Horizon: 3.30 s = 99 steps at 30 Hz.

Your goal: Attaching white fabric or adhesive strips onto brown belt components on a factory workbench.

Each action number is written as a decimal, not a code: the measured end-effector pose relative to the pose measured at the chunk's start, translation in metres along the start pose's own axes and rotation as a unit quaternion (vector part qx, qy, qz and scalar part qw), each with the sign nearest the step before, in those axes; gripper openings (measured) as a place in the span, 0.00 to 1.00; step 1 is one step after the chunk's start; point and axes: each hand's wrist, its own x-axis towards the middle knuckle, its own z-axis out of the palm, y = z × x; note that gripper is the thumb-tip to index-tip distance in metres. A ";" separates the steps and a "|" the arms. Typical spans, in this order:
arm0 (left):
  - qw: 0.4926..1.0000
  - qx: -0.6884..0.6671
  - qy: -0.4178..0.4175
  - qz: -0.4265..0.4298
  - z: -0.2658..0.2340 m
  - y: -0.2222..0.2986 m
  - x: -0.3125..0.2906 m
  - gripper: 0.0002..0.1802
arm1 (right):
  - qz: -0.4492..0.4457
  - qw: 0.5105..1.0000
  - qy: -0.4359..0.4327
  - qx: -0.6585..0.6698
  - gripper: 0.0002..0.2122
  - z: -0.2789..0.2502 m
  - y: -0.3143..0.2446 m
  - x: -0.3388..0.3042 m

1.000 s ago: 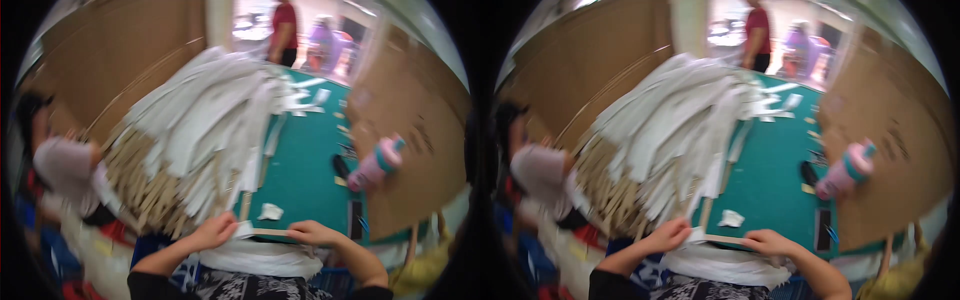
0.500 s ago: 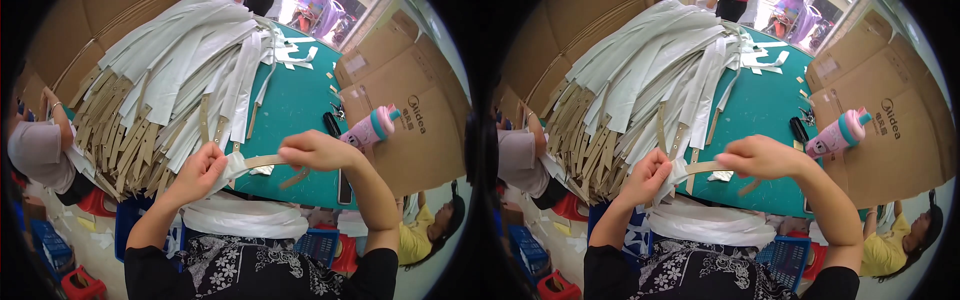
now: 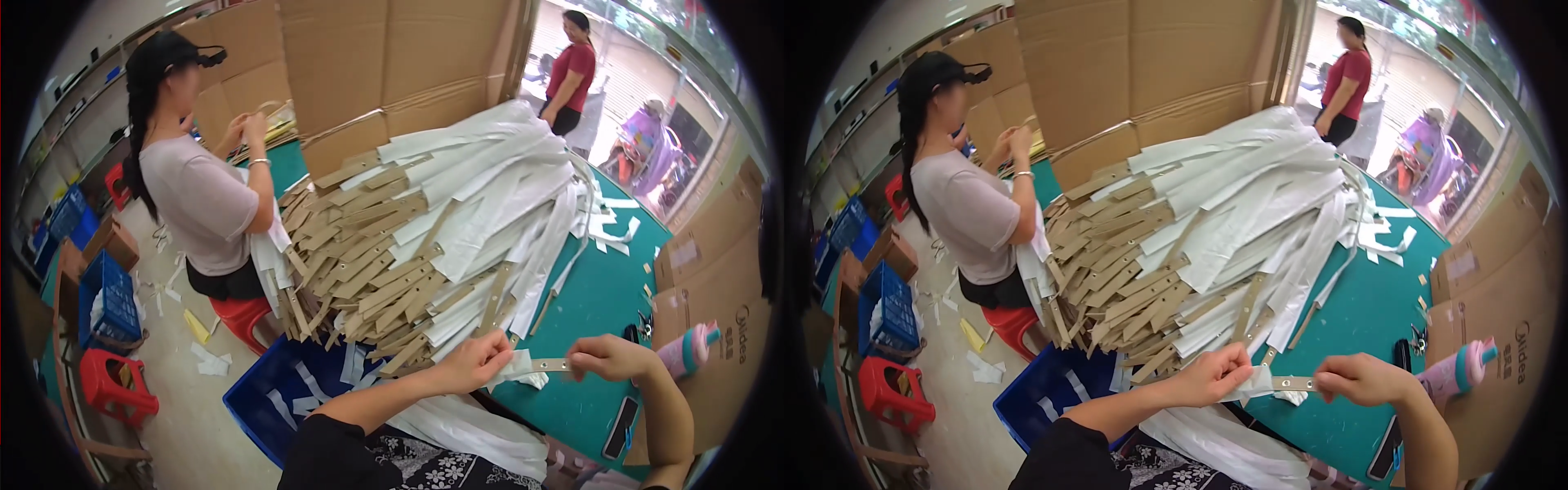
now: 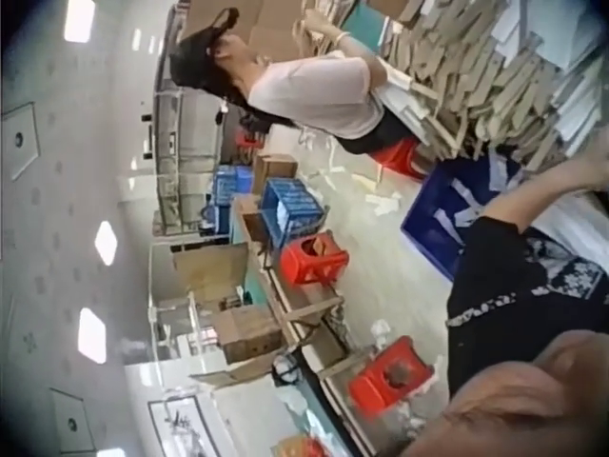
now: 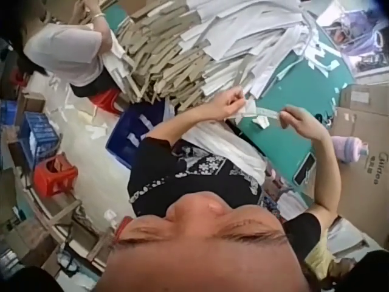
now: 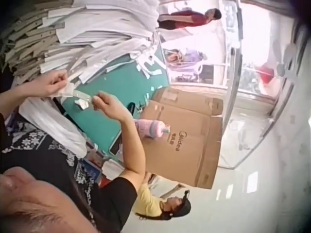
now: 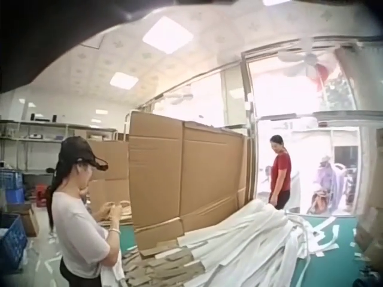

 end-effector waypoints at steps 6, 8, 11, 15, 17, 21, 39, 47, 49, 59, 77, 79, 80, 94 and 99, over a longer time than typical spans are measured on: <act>1.000 0.020 0.016 -0.012 -0.012 0.004 -0.004 0.09 | 0.036 0.998 0.059 -0.004 0.10 -0.005 0.025 -0.009; 0.999 0.037 0.001 0.005 -0.006 0.004 -0.002 0.09 | 0.003 0.994 0.084 -0.071 0.09 -0.007 -0.006 -0.004; 0.993 0.112 -0.012 0.038 0.009 0.017 0.003 0.09 | -0.012 0.978 0.090 -0.190 0.10 -0.010 -0.034 -0.006; 0.996 0.066 -0.034 0.042 0.030 0.032 0.007 0.09 | -0.103 0.976 0.054 -0.184 0.11 0.006 -0.027 0.006; 0.997 0.075 -0.010 0.014 0.031 0.030 0.004 0.09 | -0.107 0.979 0.061 -0.164 0.11 0.005 -0.005 0.002; 0.994 0.092 0.060 -0.002 0.019 0.007 -0.004 0.09 | -0.040 0.998 0.049 0.005 0.11 -0.009 0.037 -0.011; 0.973 0.180 0.147 -0.009 0.052 0.006 0.004 0.07 | -0.099 0.840 0.241 0.477 0.10 0.096 0.044 0.056; 0.898 0.084 0.427 0.071 -0.185 0.130 -0.033 0.27 | -0.182 0.803 0.264 0.502 0.09 0.102 0.032 0.047; 0.842 0.124 0.523 0.037 -0.255 0.164 -0.037 0.24 | -0.166 0.796 0.270 0.516 0.08 0.103 0.029 0.040; 0.762 0.220 0.606 -0.056 -0.412 0.169 -0.016 0.13 | -0.108 0.820 0.320 0.461 0.11 0.098 0.049 0.028; 0.889 0.255 0.379 -0.009 -0.214 0.205 -0.015 0.18 | -0.192 0.863 0.221 0.411 0.09 0.100 0.052 0.023; 0.967 0.213 0.137 -0.024 -0.118 0.182 -0.007 0.22 | -0.230 0.860 0.211 0.404 0.08 0.099 0.043 0.033; 0.991 0.127 -0.008 -0.032 -0.094 0.147 0.004 0.29 | -0.233 0.860 0.217 0.398 0.07 0.100 0.038 0.033; 0.655 0.351 0.668 0.028 -0.373 0.288 -0.180 0.13 | -0.211 0.846 0.221 0.437 0.08 0.098 0.043 -0.001; 0.618 0.340 0.704 -0.086 -0.345 0.327 -0.171 0.12 | -0.201 0.859 0.183 0.433 0.10 0.096 0.027 0.002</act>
